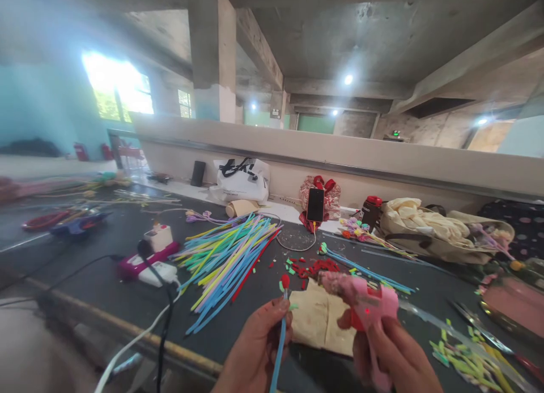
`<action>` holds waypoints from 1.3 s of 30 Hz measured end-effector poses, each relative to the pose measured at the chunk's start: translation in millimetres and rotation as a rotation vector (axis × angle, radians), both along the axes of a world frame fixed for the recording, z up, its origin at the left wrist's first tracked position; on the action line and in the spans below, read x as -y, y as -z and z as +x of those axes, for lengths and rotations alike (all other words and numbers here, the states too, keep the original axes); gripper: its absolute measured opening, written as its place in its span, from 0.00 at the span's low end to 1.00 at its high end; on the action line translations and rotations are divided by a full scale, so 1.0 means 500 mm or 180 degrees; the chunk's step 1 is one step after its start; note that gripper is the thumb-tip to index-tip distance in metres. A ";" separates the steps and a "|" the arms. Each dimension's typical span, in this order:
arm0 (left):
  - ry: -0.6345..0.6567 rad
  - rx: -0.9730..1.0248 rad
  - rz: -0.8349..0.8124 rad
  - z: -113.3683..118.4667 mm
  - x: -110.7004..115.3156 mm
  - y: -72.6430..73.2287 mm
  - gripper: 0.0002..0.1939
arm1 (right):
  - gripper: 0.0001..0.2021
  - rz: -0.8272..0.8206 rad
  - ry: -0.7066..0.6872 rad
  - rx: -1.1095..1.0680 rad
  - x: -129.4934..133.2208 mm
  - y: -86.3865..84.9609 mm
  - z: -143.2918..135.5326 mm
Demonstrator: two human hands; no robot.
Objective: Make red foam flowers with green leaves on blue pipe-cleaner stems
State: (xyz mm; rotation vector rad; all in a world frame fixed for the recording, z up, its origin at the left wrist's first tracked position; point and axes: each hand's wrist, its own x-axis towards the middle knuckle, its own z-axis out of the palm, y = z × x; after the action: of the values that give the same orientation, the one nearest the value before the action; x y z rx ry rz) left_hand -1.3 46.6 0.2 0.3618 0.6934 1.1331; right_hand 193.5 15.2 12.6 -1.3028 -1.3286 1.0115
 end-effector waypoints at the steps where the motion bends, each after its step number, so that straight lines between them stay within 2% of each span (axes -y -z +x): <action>1: -0.0003 -0.0009 0.0005 -0.003 0.003 -0.002 0.08 | 0.19 -0.0059 -0.0008 -0.0019 -0.012 -0.005 0.008; 3: -0.0010 -0.0060 0.0047 -0.009 0.010 -0.006 0.08 | 0.19 -0.0324 -0.0113 -0.0064 -0.037 -0.006 0.023; 6: 0.0084 -0.0149 0.0172 -0.015 0.020 -0.008 0.10 | 0.18 -0.0653 -0.0408 0.0002 -0.069 0.009 0.041; 11: 0.0435 -0.0321 0.0475 -0.011 0.025 -0.007 0.12 | 0.14 -0.0685 -0.0781 0.0487 -0.097 0.046 0.056; 14: 0.0449 -0.0332 0.0502 -0.004 0.027 -0.013 0.11 | 0.13 -0.0288 -0.0577 0.1488 -0.101 0.044 0.068; 16: 0.0456 -0.0293 0.0447 0.000 0.029 -0.019 0.11 | 0.13 0.0049 -0.0154 0.2380 -0.097 0.030 0.073; 18: 0.0480 -0.0253 0.0408 0.005 0.032 -0.025 0.11 | 0.12 0.0313 0.0166 0.2766 -0.084 0.009 0.069; 19: 0.0502 -0.0253 0.0399 0.008 0.034 -0.027 0.11 | 0.12 0.0381 0.0186 0.2655 -0.076 -0.001 0.062; 21: 0.0539 -0.0294 0.0394 0.015 0.036 -0.030 0.11 | 0.12 0.0379 -0.0183 0.1856 -0.056 -0.020 0.037; 23: 0.0578 -0.0316 0.0366 0.023 0.037 -0.029 0.11 | 0.12 -0.0003 -0.0627 0.0919 -0.038 -0.033 0.004; 24: 0.0610 -0.0306 0.0359 0.027 0.037 -0.027 0.11 | 0.10 -0.0054 -0.0670 0.0619 -0.031 -0.037 -0.012; 27: 0.0773 -0.0227 0.0399 0.033 0.034 -0.023 0.12 | 0.05 0.0419 -0.0719 0.0088 -0.022 -0.043 -0.047; 29: 0.0860 -0.0192 0.0399 0.034 0.033 -0.024 0.11 | 0.03 0.0751 -0.0837 0.0077 -0.022 -0.046 -0.055; 33: 0.0927 -0.0138 0.0315 0.034 0.034 -0.031 0.10 | 0.03 0.1169 -0.0950 0.0762 -0.021 -0.053 -0.052; 36: 0.1004 -0.0080 0.0274 0.034 0.037 -0.037 0.11 | 0.05 0.1332 -0.1069 0.1054 -0.016 -0.056 -0.048; 39: 0.1068 -0.0006 0.0232 0.036 0.042 -0.039 0.11 | 0.05 0.1401 -0.1151 0.1002 -0.012 -0.053 -0.049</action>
State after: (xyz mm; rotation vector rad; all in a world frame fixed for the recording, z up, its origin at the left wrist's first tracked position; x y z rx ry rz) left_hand 16.8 25.6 19.9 0.5207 0.5684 0.8401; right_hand 169.0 21.2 39.1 -0.9255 -1.9519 0.7020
